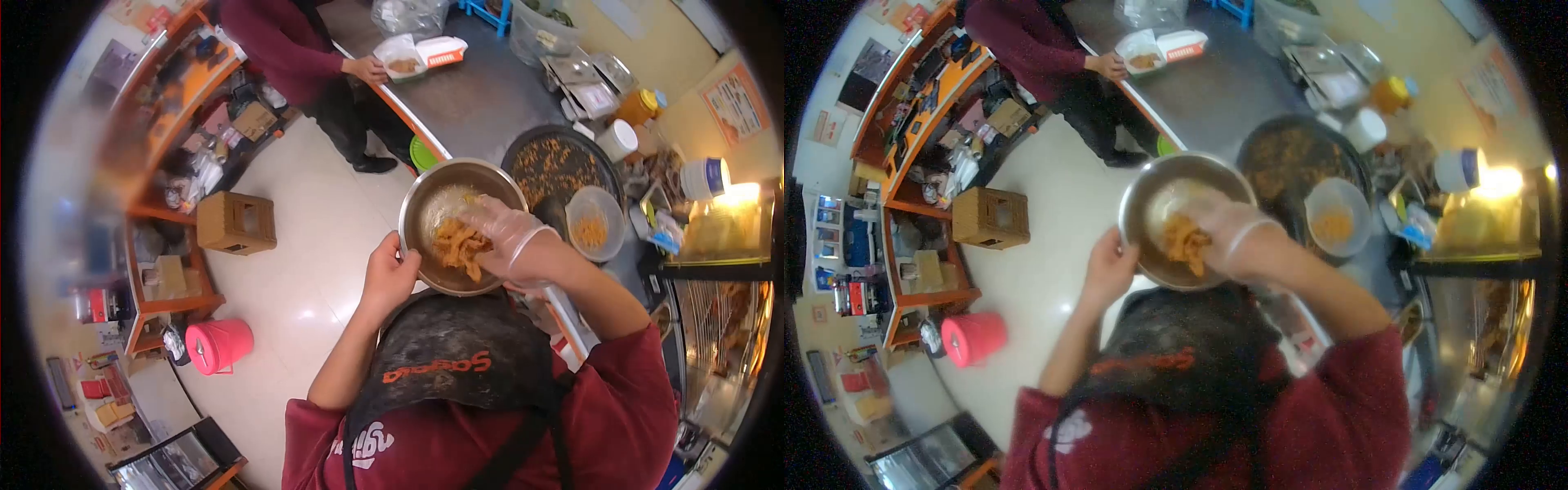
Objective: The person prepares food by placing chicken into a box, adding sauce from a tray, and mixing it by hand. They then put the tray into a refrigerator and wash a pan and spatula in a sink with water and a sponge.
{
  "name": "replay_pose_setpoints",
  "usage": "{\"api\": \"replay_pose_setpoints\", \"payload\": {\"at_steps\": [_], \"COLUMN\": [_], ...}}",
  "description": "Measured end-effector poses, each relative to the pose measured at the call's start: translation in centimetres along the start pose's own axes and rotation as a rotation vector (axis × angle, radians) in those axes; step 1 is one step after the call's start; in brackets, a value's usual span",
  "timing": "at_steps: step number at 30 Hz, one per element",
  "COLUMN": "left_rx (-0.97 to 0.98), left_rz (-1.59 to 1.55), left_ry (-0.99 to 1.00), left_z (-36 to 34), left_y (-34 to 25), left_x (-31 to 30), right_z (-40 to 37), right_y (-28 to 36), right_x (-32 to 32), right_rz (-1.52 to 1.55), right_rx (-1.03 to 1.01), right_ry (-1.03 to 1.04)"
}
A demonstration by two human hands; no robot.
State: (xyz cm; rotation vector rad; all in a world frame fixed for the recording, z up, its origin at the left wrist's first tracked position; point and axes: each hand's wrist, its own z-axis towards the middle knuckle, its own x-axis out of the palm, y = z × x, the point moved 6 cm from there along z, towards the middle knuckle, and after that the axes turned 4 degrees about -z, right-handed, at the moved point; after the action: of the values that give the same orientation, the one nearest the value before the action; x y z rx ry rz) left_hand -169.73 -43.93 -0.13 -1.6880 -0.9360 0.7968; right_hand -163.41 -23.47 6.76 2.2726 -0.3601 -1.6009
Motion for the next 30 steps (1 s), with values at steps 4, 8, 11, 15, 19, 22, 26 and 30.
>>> {"api": "replay_pose_setpoints", "payload": {"at_steps": [4, 8, 11, 15, 19, 22, 26, 30], "left_rx": [0.007, -0.002, -0.011, -0.002, -0.048, -0.042, -0.009, 0.053], "left_rz": [0.007, 0.030, 0.121, 0.054, 0.003, 0.022, 0.049, 0.111], "left_ry": [-0.022, -0.030, 0.014, 0.075, 0.122, 0.196, 0.381, 0.414], "left_z": [3.1, 5.0, 7.0, 10.9, 15.6, 19.5, 23.2, 27.6], "left_y": [-1.7, -3.5, -3.5, -2.9, -3.5, -3.1, -5.2, -4.1], "left_x": [1.1, 2.5, 2.4, 1.6, 0.7, 0.0, -0.7, -2.9], "right_z": [3.6, 7.2, 10.1, 12.8, 12.6, 12.9, 17.7, 22.6], "right_y": [-0.3, -1.4, -2.9, -5.8, -6.4, -4.3, -3.8, -4.8], "right_x": [-2.1, -1.6, -0.2, -1.4, -5.8, -8.2, -5.8, -5.2], "right_rz": [-0.274, -0.136, -0.019, 0.312, 0.188, 0.050, -0.338, -0.143], "right_rx": [0.093, -0.131, -0.135, 0.118, 0.065, 0.089, 0.096, 0.430], "right_ry": [0.077, -0.094, -0.026, 0.174, 0.030, -0.156, -0.118, 0.059]}}
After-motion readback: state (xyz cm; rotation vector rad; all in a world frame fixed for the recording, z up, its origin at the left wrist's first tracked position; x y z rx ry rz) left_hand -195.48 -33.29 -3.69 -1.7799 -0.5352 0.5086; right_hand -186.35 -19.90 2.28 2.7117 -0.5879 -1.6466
